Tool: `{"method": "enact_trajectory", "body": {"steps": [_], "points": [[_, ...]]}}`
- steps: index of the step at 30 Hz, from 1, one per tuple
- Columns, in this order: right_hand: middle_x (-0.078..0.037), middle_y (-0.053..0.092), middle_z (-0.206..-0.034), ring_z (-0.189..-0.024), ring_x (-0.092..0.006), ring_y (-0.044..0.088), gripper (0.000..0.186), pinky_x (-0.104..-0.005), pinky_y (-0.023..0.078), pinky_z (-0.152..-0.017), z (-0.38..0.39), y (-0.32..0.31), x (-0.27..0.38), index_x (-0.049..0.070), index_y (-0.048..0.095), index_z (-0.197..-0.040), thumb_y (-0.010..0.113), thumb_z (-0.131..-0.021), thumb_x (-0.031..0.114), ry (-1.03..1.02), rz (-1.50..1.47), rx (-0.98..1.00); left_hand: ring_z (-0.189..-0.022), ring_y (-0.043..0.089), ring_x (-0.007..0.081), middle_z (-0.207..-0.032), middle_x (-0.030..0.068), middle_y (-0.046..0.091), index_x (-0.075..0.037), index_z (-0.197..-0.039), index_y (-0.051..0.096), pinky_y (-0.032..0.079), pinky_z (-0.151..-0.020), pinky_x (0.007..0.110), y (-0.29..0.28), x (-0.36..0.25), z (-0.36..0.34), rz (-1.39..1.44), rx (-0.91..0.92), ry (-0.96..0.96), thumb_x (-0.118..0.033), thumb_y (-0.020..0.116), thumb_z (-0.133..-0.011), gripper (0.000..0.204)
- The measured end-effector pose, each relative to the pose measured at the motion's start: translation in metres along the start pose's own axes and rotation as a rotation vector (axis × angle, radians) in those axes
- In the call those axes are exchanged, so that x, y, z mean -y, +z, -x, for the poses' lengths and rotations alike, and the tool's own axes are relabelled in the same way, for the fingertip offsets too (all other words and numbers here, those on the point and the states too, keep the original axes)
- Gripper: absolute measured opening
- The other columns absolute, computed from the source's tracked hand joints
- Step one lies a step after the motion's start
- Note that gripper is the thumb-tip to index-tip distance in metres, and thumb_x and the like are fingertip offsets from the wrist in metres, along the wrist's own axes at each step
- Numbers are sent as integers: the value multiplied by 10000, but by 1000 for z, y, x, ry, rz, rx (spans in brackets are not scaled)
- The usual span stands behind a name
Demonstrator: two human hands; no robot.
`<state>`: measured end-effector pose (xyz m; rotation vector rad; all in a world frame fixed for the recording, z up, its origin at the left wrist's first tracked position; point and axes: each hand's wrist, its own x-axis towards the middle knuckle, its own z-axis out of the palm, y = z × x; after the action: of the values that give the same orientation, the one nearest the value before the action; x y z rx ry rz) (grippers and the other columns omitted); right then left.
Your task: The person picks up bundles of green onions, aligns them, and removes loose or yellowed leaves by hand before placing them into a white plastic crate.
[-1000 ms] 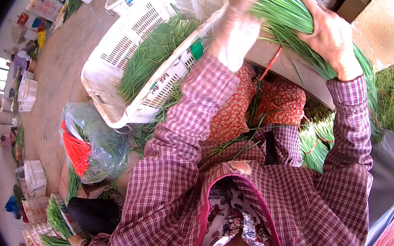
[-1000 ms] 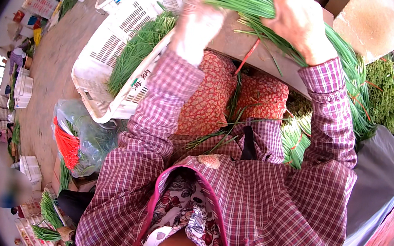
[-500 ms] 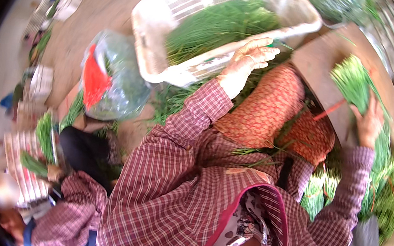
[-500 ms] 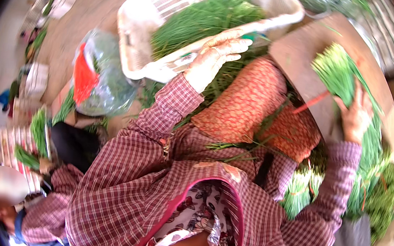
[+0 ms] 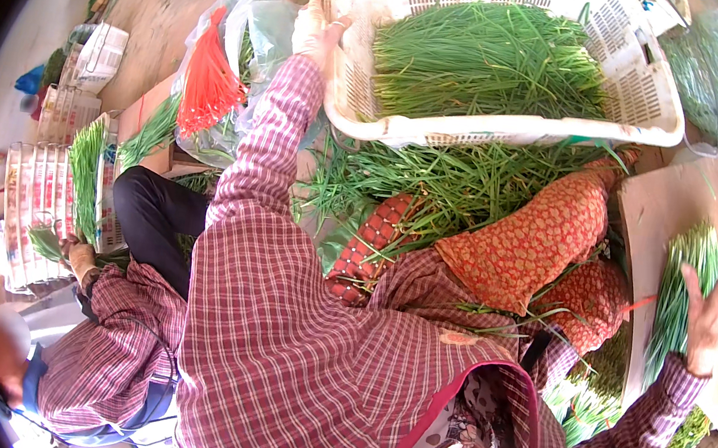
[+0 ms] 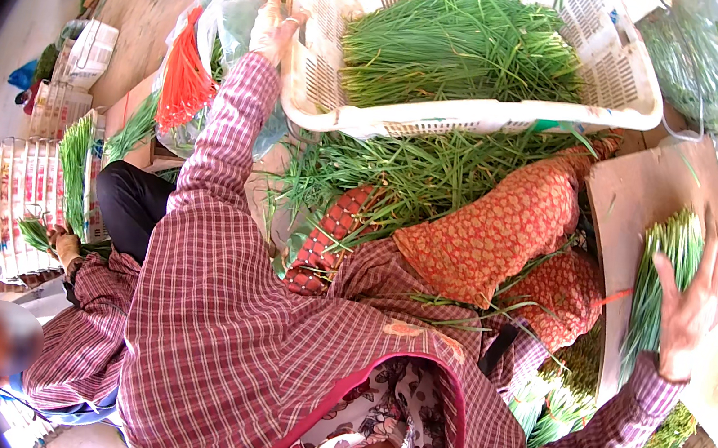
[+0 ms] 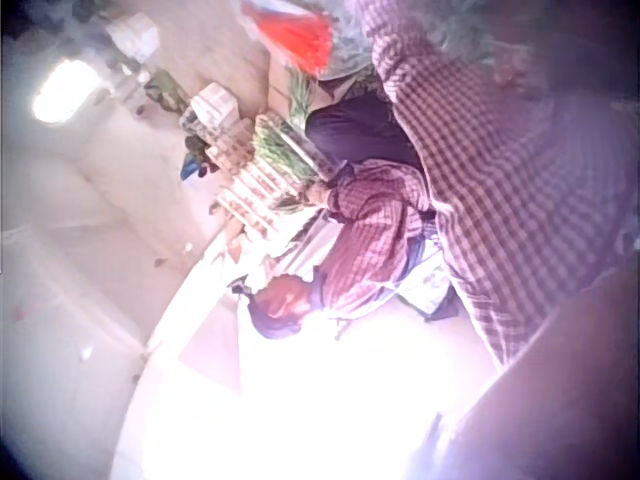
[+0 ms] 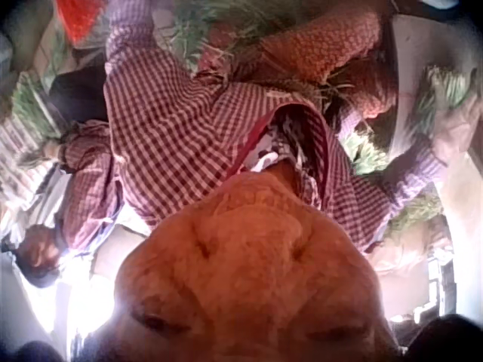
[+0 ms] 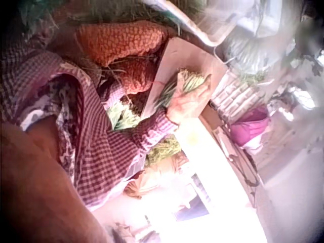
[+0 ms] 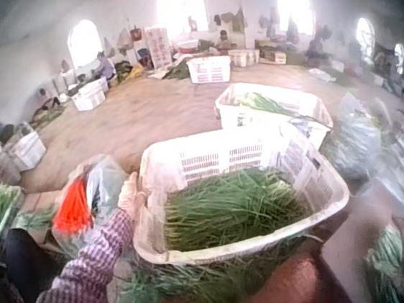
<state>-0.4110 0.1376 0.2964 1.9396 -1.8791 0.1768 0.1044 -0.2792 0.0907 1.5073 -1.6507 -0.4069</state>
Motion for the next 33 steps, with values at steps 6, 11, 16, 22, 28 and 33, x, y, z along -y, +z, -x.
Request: {"method": "enact_trajectory", "body": {"steps": [6, 11, 16, 22, 28, 33], "points": [[-209, 449, -1426, -1329, -351, 420, 836, -425, 357, -1101, -185, 101, 131, 43, 309, -1472, 720, -820, 368, -265, -470, 262, -1221, 533, 354, -1334, 266, 513, 60, -1494, 113, 415, -1037, 350, 20, 89, -56, -103, 152, -121, -354, 795, -744, 1095], [-193, 386, -1483, -1376, -329, 368, 931, -453, 294, -1144, -290, 237, 224, 74, 252, -1500, 734, -787, 427, -363, -376, 424, -1079, 612, 346, -1199, 262, 592, 103, -1473, 76, 473, -927, 345, 26, 31, -43, -417, 206, 2, -356, 751, -783, 1068], [-129, 297, -1542, -1406, -305, 317, 1094, -500, 257, -1159, -348, 340, 315, 139, 198, -1527, 795, -693, 519, -458, -319, 604, -960, 649, 356, -1074, 238, 641, 117, -1439, 124, 511, -845, 381, 18, 19, -32, -454, 156, -19, -330, 743, -780, 1008], [-101, 291, -1538, -1435, -272, 246, 1183, -527, 234, -1148, -366, 410, 367, 116, 205, -1523, 796, -630, 618, -554, -319, 590, -976, 648, 363, -1141, 273, 614, 117, -1451, 119, 520, -838, 382, 8, 5, -23, -476, 172, -76, -320, 762, -762, 1039], [-124, 300, -1530, -1437, -294, 240, 1266, -575, 228, -1134, -371, 442, 397, 114, 209, -1524, 813, -557, 664, -630, -304, 583, -1043, 631, 365, -1220, 284, 580, 118, -1457, 147, 512, -872, 380, 7, 2, -23, -427, 174, -65, -316, 778, -748, 1043], [-132, 438, -1376, -1280, -293, 411, 1150, -513, 324, -1049, -356, 443, 403, 95, 261, -1506, 807, -631, 602, -686, -229, 497, -1122, 596, 365, -1300, 288, 533, 115, -1461, 144, 489, -922, 374, 6, 3, -22, -410, 170, -53, -314, 786, -741, 1055]]}}
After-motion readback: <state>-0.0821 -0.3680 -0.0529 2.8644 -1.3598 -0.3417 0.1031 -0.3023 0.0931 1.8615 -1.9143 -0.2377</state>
